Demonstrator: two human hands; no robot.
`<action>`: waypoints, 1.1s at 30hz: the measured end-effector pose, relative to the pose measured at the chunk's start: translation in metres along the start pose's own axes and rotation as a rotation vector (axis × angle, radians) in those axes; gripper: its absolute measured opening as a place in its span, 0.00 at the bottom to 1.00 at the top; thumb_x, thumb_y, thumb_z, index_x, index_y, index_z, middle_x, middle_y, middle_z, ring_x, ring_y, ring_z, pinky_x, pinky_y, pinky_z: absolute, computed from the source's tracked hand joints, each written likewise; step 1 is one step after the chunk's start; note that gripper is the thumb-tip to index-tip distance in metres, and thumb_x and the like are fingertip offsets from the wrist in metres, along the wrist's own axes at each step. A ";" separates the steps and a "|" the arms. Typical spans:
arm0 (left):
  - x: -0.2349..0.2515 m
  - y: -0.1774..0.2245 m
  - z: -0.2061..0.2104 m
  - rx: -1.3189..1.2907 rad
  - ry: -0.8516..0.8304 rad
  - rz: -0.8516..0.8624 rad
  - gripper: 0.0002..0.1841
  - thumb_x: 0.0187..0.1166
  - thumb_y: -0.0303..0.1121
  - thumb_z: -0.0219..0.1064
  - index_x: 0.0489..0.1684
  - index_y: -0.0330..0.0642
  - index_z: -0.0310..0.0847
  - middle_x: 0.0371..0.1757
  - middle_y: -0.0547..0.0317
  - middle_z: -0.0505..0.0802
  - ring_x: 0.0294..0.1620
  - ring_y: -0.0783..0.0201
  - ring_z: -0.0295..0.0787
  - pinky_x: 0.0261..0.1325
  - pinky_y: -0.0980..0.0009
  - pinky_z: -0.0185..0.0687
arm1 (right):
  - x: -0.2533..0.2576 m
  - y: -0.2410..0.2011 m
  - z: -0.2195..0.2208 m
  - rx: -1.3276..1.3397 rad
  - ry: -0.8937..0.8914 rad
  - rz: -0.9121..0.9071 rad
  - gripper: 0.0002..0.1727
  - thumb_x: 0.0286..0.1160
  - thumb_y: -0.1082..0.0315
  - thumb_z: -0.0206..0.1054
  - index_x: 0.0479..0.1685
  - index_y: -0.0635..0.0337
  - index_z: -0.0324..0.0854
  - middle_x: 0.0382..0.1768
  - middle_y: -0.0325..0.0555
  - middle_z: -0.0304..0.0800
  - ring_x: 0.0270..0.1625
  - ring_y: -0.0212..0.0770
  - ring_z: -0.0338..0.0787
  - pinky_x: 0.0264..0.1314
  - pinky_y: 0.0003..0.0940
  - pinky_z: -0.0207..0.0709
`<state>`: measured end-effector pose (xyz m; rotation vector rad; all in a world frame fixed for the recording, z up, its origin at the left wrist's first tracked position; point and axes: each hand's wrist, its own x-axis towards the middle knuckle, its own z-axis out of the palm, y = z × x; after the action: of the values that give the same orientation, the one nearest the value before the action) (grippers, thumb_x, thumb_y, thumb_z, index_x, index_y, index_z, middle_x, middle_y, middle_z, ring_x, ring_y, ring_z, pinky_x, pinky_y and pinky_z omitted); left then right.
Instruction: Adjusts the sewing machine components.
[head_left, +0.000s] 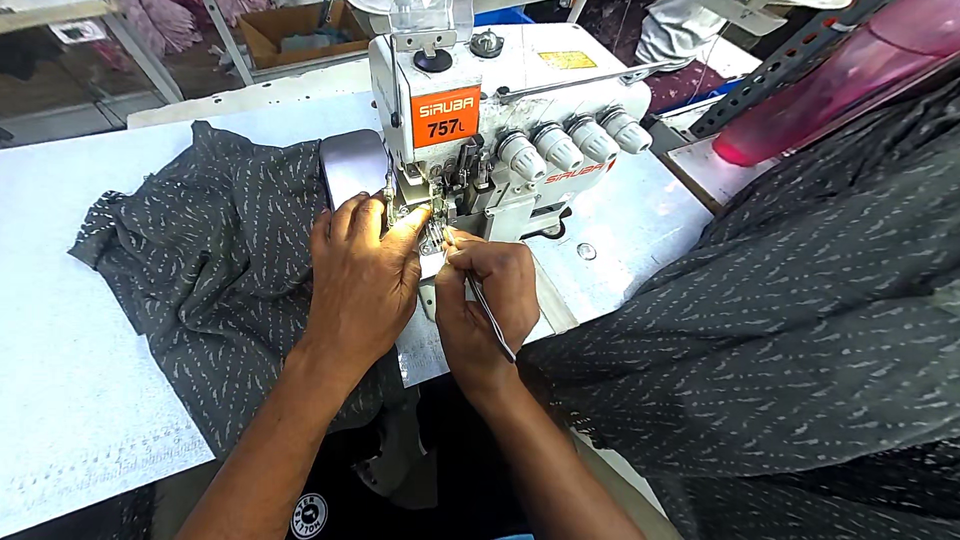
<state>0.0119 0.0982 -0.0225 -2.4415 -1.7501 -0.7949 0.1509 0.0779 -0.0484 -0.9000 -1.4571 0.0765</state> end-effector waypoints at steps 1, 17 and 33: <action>0.000 0.000 0.000 0.001 0.000 0.000 0.26 0.88 0.43 0.43 0.77 0.64 0.82 0.73 0.46 0.83 0.84 0.43 0.67 0.82 0.35 0.54 | 0.000 0.000 0.000 -0.003 0.000 0.002 0.03 0.72 0.79 0.66 0.39 0.65 0.84 0.46 0.50 0.85 0.58 0.42 0.91 0.58 0.32 0.91; -0.001 0.000 0.001 -0.006 0.014 0.006 0.25 0.88 0.43 0.43 0.76 0.63 0.83 0.71 0.45 0.84 0.84 0.42 0.67 0.81 0.36 0.56 | 0.000 0.000 0.002 -0.007 0.015 0.007 0.02 0.72 0.80 0.67 0.37 0.65 0.83 0.45 0.50 0.86 0.58 0.42 0.92 0.58 0.32 0.91; -0.001 -0.001 0.002 -0.004 0.007 0.000 0.26 0.88 0.43 0.43 0.76 0.63 0.82 0.73 0.46 0.83 0.84 0.43 0.67 0.82 0.36 0.55 | 0.000 0.000 0.002 0.013 0.028 0.003 0.02 0.71 0.80 0.67 0.36 0.65 0.83 0.45 0.50 0.86 0.57 0.43 0.92 0.57 0.32 0.92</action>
<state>0.0116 0.0982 -0.0246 -2.4380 -1.7483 -0.8065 0.1490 0.0793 -0.0488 -0.8897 -1.4277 0.0751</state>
